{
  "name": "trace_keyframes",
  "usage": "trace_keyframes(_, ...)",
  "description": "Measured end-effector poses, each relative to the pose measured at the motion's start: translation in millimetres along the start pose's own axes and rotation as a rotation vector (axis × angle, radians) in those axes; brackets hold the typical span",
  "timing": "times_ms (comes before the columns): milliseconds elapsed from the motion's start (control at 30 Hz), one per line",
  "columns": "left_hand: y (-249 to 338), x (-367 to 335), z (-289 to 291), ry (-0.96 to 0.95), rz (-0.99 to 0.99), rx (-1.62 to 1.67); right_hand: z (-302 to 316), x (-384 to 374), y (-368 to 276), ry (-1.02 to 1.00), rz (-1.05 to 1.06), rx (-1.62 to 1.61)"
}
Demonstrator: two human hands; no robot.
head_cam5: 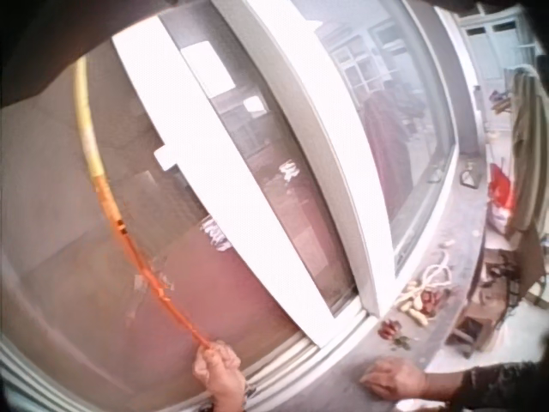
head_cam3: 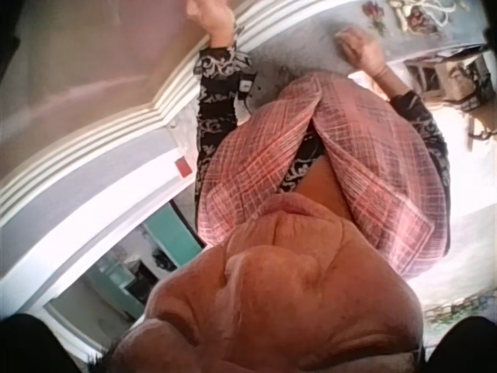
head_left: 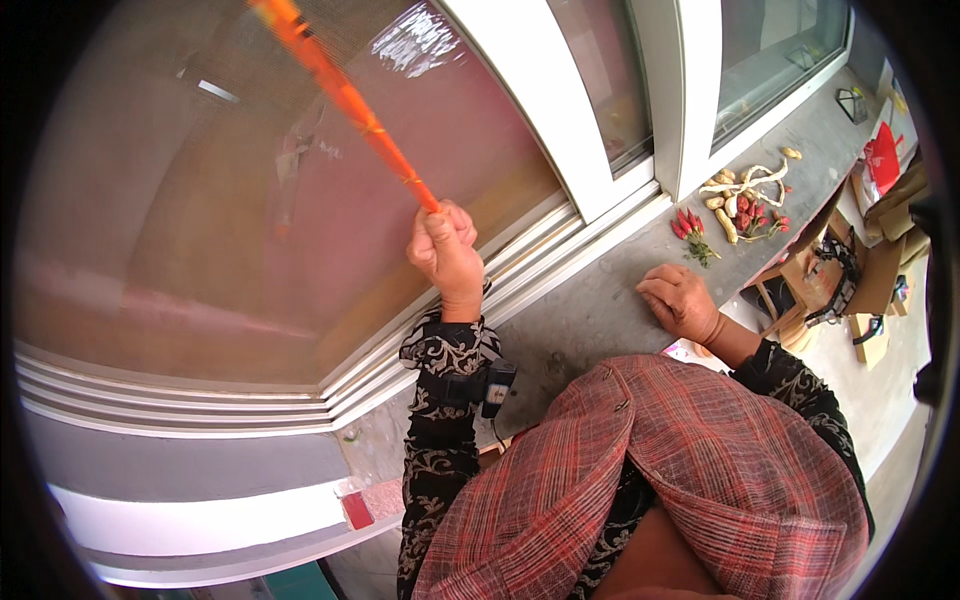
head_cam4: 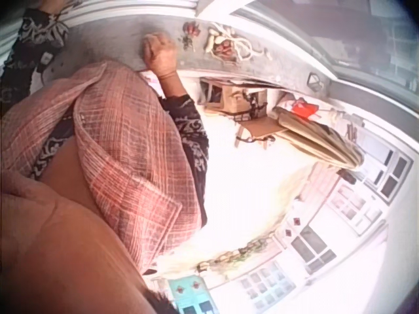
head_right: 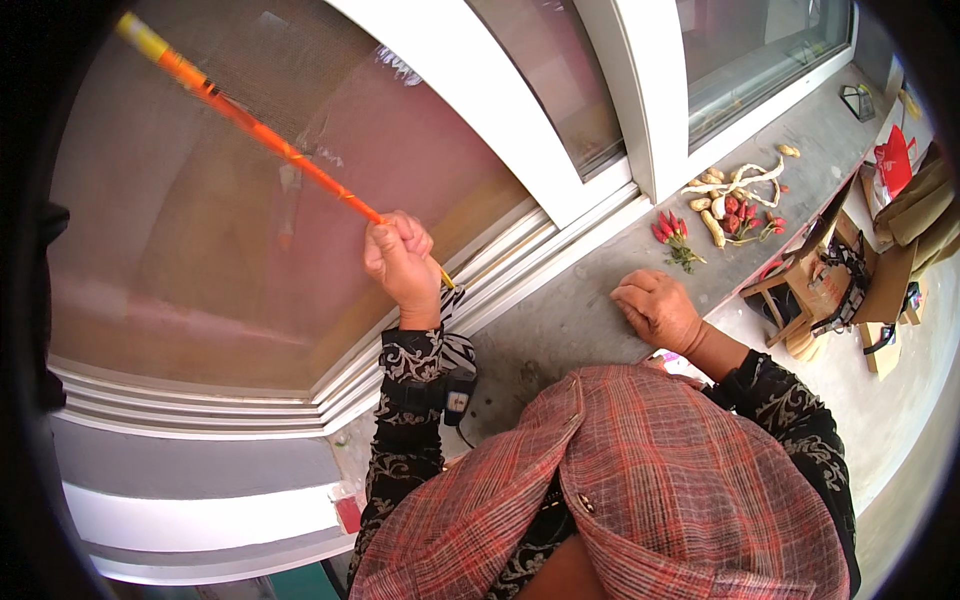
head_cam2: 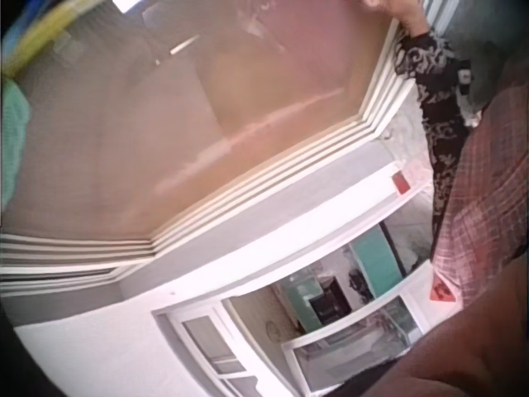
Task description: The person wipes the window frame with a cloth and then uses a long-handled brush to clean the same area. The person repeatedly wipes and brushes the window frame throughout the clip.
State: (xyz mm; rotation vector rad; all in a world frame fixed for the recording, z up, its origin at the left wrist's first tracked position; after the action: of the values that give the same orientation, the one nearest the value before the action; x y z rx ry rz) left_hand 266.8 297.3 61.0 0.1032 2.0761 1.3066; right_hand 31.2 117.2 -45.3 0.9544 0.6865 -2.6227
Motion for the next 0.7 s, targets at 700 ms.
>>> trace_keyframes(700, -13.2, -9.7, -42.9, 0.094, -0.081, 0.202, -2.6, 1.1, 4.2, -0.035, -0.015, 0.001)
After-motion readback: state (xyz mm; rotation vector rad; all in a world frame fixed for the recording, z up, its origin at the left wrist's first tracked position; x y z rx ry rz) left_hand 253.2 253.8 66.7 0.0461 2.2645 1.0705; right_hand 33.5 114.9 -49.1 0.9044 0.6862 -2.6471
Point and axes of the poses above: each hand's wrist, its own x-axis away from the middle knuckle, its own z-axis out of the back of the hand, y = z × x, the point moved 4 cm from there along -x, towards the middle knuckle, and after that the axes turned 10 degrees about z, right-handed, at the moved point
